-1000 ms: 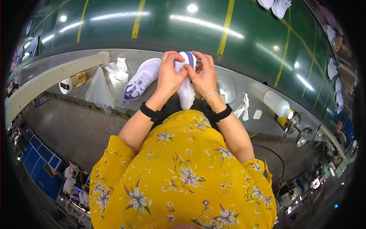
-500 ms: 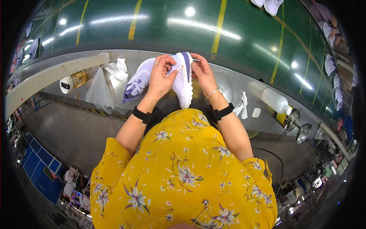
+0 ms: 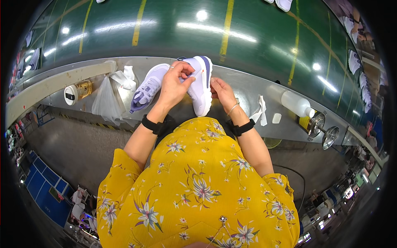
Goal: The person picks up shoes from a conveyor belt, wipes the soles and sides with a cloth, and presses the soles of a pair together before returning them to the belt.
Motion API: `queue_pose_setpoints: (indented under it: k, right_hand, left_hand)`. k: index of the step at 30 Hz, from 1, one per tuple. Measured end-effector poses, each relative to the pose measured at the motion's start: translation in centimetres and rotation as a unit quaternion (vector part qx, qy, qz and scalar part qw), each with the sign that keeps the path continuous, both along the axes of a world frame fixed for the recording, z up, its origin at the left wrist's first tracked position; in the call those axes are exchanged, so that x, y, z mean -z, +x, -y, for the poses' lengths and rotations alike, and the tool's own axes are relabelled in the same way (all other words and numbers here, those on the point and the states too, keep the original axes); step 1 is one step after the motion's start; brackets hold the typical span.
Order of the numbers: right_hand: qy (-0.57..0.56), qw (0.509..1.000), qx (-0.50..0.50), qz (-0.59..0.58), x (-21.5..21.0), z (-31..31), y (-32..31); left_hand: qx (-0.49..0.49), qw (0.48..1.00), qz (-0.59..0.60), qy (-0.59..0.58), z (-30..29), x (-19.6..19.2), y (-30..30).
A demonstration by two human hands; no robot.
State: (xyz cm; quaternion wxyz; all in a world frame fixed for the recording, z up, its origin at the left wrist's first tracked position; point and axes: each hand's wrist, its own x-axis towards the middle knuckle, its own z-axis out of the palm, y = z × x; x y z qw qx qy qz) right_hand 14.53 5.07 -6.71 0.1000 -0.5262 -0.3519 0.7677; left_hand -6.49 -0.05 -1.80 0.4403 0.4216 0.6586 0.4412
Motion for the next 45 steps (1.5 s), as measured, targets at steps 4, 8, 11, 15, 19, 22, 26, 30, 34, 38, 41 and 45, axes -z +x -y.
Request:
queue_pose_setpoints:
  k: [4, 8, 11, 15, 19, 22, 26, 30, 34, 38, 41, 45]
  right_hand:
    - [-0.046, 0.997, -0.053, -0.007, -0.8, 0.4, 1.0]
    - [0.167, 0.971, -0.169, -0.030, -1.6, 2.6, 0.9]
    - [0.242, 0.949, -0.192, 0.065, -2.2, 3.9, -1.2]
    - [0.222, 0.947, -0.180, 0.146, -3.4, 2.6, -1.1]
    - [0.325, 0.924, -0.152, 0.135, -3.3, -0.4, -1.4]
    - [0.384, 0.890, -0.204, 0.136, -4.7, -4.7, -2.4]
    - [0.534, 0.778, -0.287, 0.166, -7.3, -12.5, -4.4]
    - [0.657, 0.652, -0.357, 0.125, -9.0, -20.0, -7.7]
    - [0.680, 0.544, -0.486, 0.072, -8.4, -26.4, -11.6]
    - [0.627, 0.521, -0.574, 0.076, -8.1, -28.7, -16.5]
    - [0.614, 0.473, -0.623, 0.102, -7.6, -29.4, -19.2]
    - [0.648, 0.482, -0.564, 0.172, -5.2, -30.2, -21.1]
  left_hand:
    - [-0.001, 1.000, 0.001, 0.000, -0.3, -0.2, 0.2]
    - [-0.003, 1.000, -0.005, -0.009, -0.5, -0.7, 0.1]
    - [-0.004, 1.000, -0.025, -0.008, -0.1, -0.2, -0.6]
    - [-0.050, 0.996, -0.021, 0.072, 0.5, -1.1, -0.7]
    - [-0.087, 0.980, -0.162, 0.075, 2.5, -5.0, -3.4]
    - [-0.129, 0.972, -0.198, 0.021, 5.6, -5.5, -6.7]
    - [-0.034, 0.949, -0.300, -0.090, 8.8, -6.7, -9.2]
    - [0.070, 0.947, -0.238, -0.205, 11.0, -6.4, -10.5]
    - [0.061, 0.956, -0.185, -0.221, 11.3, -3.7, -10.7]
    - [0.011, 0.958, -0.212, -0.193, 11.9, -1.5, -11.3]
    - [-0.003, 0.955, -0.229, -0.186, 11.1, -2.5, -11.2]
    - [-0.064, 0.956, -0.208, -0.196, 9.7, -2.8, -10.9]
